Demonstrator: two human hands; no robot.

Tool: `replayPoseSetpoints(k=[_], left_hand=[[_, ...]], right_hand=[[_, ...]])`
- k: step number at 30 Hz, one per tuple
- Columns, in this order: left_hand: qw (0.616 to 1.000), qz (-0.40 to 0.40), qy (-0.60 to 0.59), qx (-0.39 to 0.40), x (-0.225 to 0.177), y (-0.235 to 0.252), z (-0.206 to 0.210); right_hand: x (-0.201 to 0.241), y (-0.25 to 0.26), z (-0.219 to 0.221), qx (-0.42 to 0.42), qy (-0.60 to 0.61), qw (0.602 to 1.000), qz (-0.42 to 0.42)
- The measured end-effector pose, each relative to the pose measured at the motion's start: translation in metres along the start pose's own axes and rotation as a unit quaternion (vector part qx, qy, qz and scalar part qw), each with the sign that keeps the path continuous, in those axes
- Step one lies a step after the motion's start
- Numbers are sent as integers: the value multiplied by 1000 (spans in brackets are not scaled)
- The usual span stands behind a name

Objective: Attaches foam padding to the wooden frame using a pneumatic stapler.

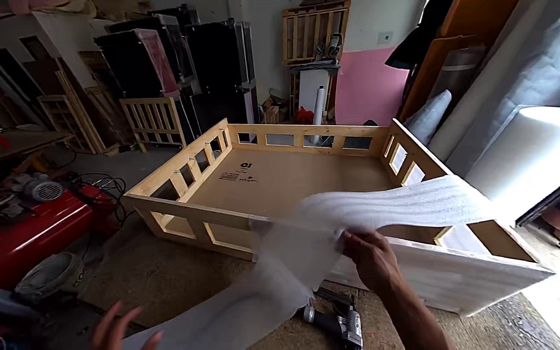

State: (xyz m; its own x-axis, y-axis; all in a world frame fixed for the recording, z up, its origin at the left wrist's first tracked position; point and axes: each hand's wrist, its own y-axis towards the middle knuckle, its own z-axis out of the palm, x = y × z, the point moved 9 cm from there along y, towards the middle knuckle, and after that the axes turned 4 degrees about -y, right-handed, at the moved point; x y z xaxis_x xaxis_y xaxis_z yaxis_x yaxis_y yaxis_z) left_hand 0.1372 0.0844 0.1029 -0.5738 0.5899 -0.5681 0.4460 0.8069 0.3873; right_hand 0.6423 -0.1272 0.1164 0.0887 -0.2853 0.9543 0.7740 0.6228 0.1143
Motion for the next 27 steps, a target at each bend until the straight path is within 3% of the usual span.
replayPoseSetpoints(k=[3, 7, 9, 11, 14, 17, 19, 21, 22, 25, 27], left_hand=[[974, 148, -143, 94, -81, 62, 40], [873, 227, -349, 255, -143, 130, 62], [813, 247, -410, 332, -168, 143, 57], [774, 256, -447, 369, -187, 157, 44], [856, 233, -388, 249, -186, 230, 21], [935, 183, -262, 151, -164, 347, 14], [967, 161, -166, 106, -142, 424, 15], [985, 124, -105, 61, -113, 496, 18], [991, 99, -78, 47, -95, 528, 21], [993, 103, -39, 50, -62, 610, 37], [990, 130, -32, 44, -58, 633, 46]], right_hand=[[49, -1, 90, 146, 81, 986, -17], [104, -43, 183, 359, 205, 904, -110], [113, -53, 198, 340, 197, 907, -154], [104, -45, 191, 248, 145, 942, -175], [30, -40, 155, 120, 38, 984, -125], [-112, -73, 129, 33, -65, 996, 51], [-205, -115, 144, 48, -138, 976, 160], [-271, -148, 174, 104, -221, 940, 238], [-285, -156, 194, 125, -225, 934, 249], [-274, -146, 248, 142, -173, 961, 163], [-260, -127, 263, 138, -172, 939, 265]])
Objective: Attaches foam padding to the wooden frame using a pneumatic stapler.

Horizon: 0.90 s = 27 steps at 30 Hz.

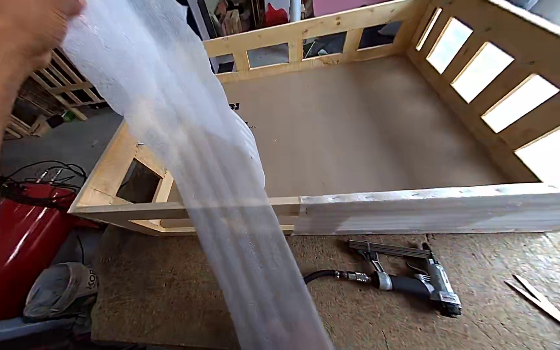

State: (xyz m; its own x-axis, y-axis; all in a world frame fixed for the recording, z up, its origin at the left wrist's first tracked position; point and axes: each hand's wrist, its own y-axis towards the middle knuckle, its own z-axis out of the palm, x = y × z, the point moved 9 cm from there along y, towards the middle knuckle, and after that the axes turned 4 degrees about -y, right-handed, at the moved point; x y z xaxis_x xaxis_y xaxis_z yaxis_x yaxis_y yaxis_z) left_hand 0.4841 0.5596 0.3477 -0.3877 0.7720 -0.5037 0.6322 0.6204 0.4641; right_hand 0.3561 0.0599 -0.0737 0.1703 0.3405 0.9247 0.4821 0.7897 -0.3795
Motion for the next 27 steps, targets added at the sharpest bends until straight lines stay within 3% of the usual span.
replayPoseSetpoints(k=[1, 2, 4, 5, 7, 8, 10, 12, 16, 20, 25, 27], left_hand=[[1000, 3, 18, -8, -2, 2, 4], [999, 2, 53, -12, -2, 5, 9], [994, 7, 108, -1, -12, 0, 25], [990, 48, 133, 14, -33, -24, 38], [959, 224, 139, 100, -111, -126, 80], [922, 339, 102, 155, -142, -193, 109], [813, 511, 65, 271, -164, -311, 166], [734, 594, 74, 320, -158, -362, 205], [663, 697, 128, 242, -151, -349, 235], [632, 735, 84, 231, -157, -338, 230], [524, 815, 94, 227, -159, -358, 223], [482, 826, 124, 263, -153, -365, 227]], right_hand=[[18, 4, -9, -1, -31, 996, 83], [25, 15, -25, -23, -57, 993, 103], [-14, 37, -72, -211, 26, 973, -89], [-46, 35, -91, -276, 130, 952, -23], [-118, 3, -120, -375, 267, 868, 186], [-145, -16, -135, -412, 283, 834, 232], [-181, -45, -168, -485, 275, 788, 260], [-186, -53, -198, -550, 240, 754, 266], [-157, -36, -227, -652, 171, 662, 328], [-162, -31, -228, -674, 162, 632, 347], [-147, -45, -214, -727, 271, 587, 230], [-135, -48, -192, -741, 335, 562, 155]])
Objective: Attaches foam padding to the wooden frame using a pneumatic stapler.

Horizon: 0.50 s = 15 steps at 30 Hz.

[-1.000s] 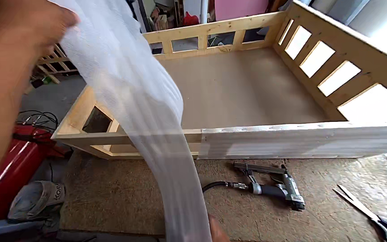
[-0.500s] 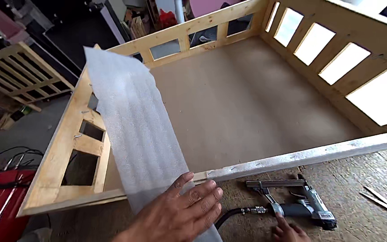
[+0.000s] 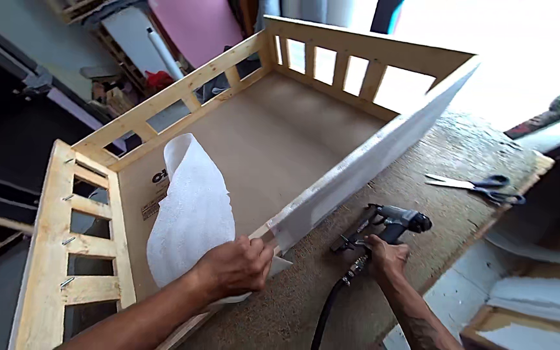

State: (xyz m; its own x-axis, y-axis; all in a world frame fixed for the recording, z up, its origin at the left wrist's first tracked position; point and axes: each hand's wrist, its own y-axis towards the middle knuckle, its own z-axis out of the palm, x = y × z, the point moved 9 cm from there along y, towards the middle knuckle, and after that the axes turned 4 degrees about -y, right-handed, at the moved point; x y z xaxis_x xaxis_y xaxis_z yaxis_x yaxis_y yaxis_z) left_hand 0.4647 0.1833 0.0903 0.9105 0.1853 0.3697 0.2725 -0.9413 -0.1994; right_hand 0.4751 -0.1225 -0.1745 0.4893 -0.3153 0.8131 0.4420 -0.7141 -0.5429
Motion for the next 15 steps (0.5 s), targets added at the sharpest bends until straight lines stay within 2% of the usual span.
replayPoseSetpoints(k=[3, 5, 8, 10, 15], left_hand=[[984, 41, -57, 166, -14, 5, 19], [969, 55, -72, 230, -27, 13, 29], [962, 44, -78, 260, -36, 29, 42], [960, 33, -66, 270, -35, 37, 47], [971, -4, -13, 240, -24, 59, 34]], right_hand=[[-28, -47, -18, 76, 158, 984, 20], [-58, -86, -32, 145, 225, 962, 51], [-107, -143, -39, 228, 285, 927, 86], [-131, -170, -38, 255, 297, 911, 126], [-159, -201, -11, 292, 366, 865, 179]])
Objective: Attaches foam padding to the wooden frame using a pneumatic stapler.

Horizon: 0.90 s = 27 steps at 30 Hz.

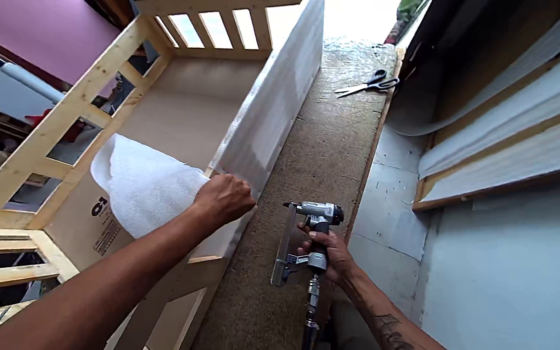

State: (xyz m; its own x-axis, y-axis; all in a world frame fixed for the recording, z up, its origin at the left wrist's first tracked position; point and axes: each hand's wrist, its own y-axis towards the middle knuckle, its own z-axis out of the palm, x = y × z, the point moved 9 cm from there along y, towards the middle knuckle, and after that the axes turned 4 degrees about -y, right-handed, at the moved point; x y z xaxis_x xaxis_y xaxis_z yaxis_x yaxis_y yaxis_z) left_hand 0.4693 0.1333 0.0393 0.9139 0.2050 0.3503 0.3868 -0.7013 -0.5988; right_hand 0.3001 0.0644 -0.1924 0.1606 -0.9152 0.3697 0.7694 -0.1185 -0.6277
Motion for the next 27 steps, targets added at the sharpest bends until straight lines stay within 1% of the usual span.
replayPoseSetpoints(k=[2, 5, 7, 9, 12, 14, 18, 21, 27], left_hand=[[1000, -8, 8, 10, 1, 5, -4], [1000, 4, 20, 19, -3, 10, 7], [1000, 6, 28, 10, -5, 9, 14], [999, -16, 32, 2, -1, 7, 15], [998, -45, 34, -10, 5, 6, 13], [998, -56, 36, -5, 5, 7, 14], [998, -51, 47, 10, 3, 9, 18], [998, -51, 46, -13, 5, 7, 18], [998, -39, 52, -22, 7, 8, 18]], right_hand=[[-19, 9, 7, 6, 3, 1000, 14], [-49, 24, 20, 11, 12, 999, 33], [-66, 32, 25, 5, 19, 999, 37], [-77, 38, 28, -7, 8, 999, 38], [-82, 42, 32, -21, -1, 999, 30], [-85, 42, 33, -33, -11, 999, 27], [-90, 48, 37, -29, -11, 999, 21], [-95, 49, 43, -36, -15, 999, 22], [-100, 54, 50, -44, -17, 999, 9]])
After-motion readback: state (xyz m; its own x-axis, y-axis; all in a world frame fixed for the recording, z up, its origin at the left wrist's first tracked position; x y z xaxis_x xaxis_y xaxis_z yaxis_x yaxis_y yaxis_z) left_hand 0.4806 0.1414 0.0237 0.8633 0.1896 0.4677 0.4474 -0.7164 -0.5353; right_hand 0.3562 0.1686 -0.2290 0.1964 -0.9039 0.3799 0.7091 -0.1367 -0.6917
